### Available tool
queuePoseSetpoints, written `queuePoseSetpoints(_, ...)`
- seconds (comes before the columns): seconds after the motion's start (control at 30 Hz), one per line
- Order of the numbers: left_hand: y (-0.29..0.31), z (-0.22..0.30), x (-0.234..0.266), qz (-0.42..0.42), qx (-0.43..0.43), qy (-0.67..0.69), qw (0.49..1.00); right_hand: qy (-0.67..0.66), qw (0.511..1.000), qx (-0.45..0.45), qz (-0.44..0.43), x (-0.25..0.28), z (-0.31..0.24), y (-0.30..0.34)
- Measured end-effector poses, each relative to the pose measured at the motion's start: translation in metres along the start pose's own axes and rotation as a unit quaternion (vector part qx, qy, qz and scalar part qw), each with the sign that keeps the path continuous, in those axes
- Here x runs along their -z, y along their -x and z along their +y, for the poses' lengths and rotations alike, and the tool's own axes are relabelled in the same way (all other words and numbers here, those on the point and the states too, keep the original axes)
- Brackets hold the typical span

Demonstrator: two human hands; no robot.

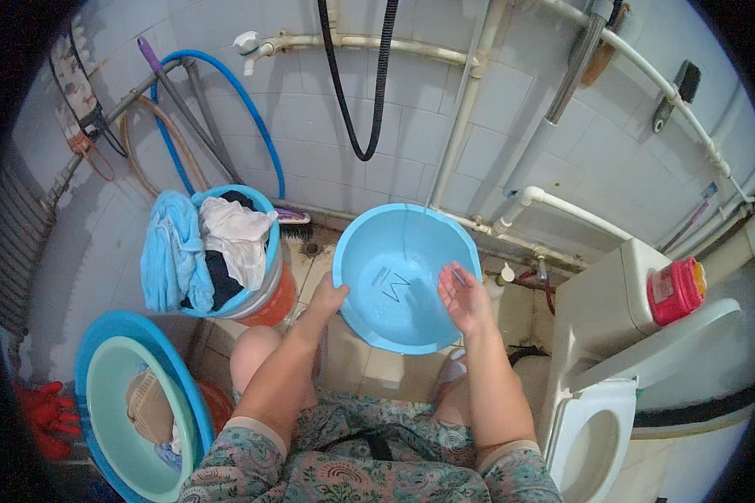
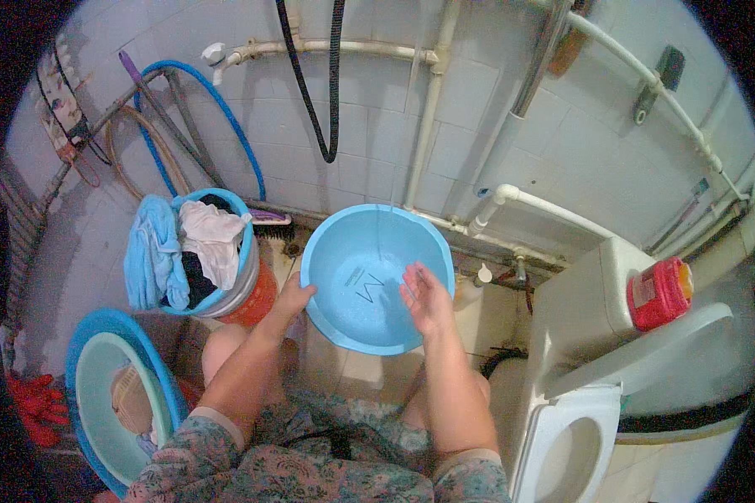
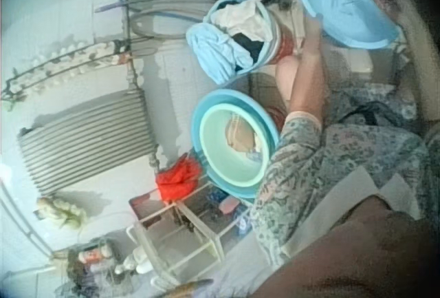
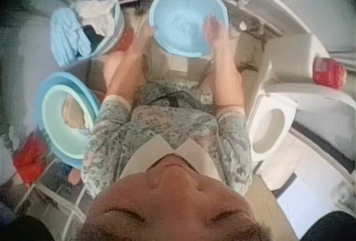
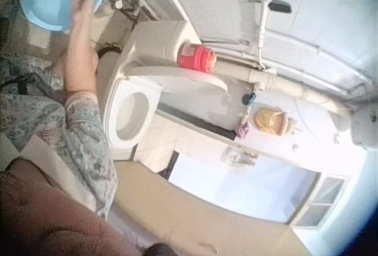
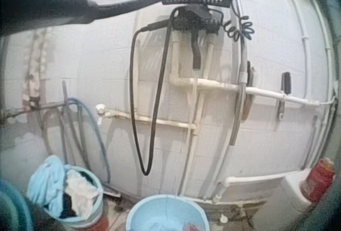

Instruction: The person pours water from a blue basin into a toilet bowl, then proceeds to hand-wash various pieces of clothing in the basin. They scrub and rinse white and dark-colored garments one by one, transferring them between the basin and a bucket.

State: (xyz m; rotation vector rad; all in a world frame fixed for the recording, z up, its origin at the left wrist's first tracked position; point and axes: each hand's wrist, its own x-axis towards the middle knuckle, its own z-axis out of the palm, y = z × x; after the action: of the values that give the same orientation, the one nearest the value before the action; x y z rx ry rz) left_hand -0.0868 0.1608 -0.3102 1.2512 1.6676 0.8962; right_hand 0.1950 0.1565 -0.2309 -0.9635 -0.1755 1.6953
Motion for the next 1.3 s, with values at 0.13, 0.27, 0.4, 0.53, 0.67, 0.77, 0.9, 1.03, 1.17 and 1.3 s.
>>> queuePoseSetpoints(0.13, -0.005, -0.011, 0.006, -0.036, -0.065, 0.058, 0.996, -0.009, 1.000, 0.003, 0.026, -0.004, -0.008, -0.011)
queuePoseSetpoints(0.27, -0.010, -0.018, 0.000, 0.007, -0.039, 0.055, 0.998, -0.007, 1.000, -0.013, -0.006, -0.002, -0.002, -0.018)
queuePoseSetpoints(0.4, 0.005, -0.001, 0.003, 0.162, -0.163, -0.236, 0.944, 0.034, 0.998, -0.001, 0.057, 0.000, -0.002, -0.023)
queuePoseSetpoints(0.53, 0.021, 0.029, 0.040, 0.060, -0.125, -0.012, 0.990, 0.044, 0.997, -0.050, -0.026, 0.000, 0.021, -0.040)
queuePoseSetpoints(0.67, 0.087, 0.099, 0.114, 0.025, -0.168, 0.069, 0.983, 0.058, 0.982, -0.151, -0.093, -0.028, 0.079, -0.026)
queuePoseSetpoints(0.77, 0.161, 0.135, 0.184, -0.020, -0.085, 0.071, 0.994, 0.081, 0.967, -0.199, -0.139, -0.040, 0.106, -0.012)
queuePoseSetpoints(0.9, 0.253, 0.107, 0.288, 0.035, -0.056, 0.000, 0.998, 0.065, 0.960, -0.226, -0.152, -0.059, 0.120, -0.002)
queuePoseSetpoints(1.03, 0.335, 0.039, 0.345, -0.080, 0.048, -0.201, 0.975, 0.069, 0.961, -0.218, -0.156, -0.072, 0.124, 0.009)
queuePoseSetpoints(1.17, 0.384, -0.057, 0.318, 0.000, -0.022, -0.355, 0.934, 0.103, 0.949, -0.238, -0.181, -0.083, 0.130, 0.015)
queuePoseSetpoints(1.3, 0.385, -0.054, 0.298, 0.055, -0.055, -0.562, 0.823, 0.110, 0.954, -0.229, -0.162, -0.086, 0.121, 0.025)
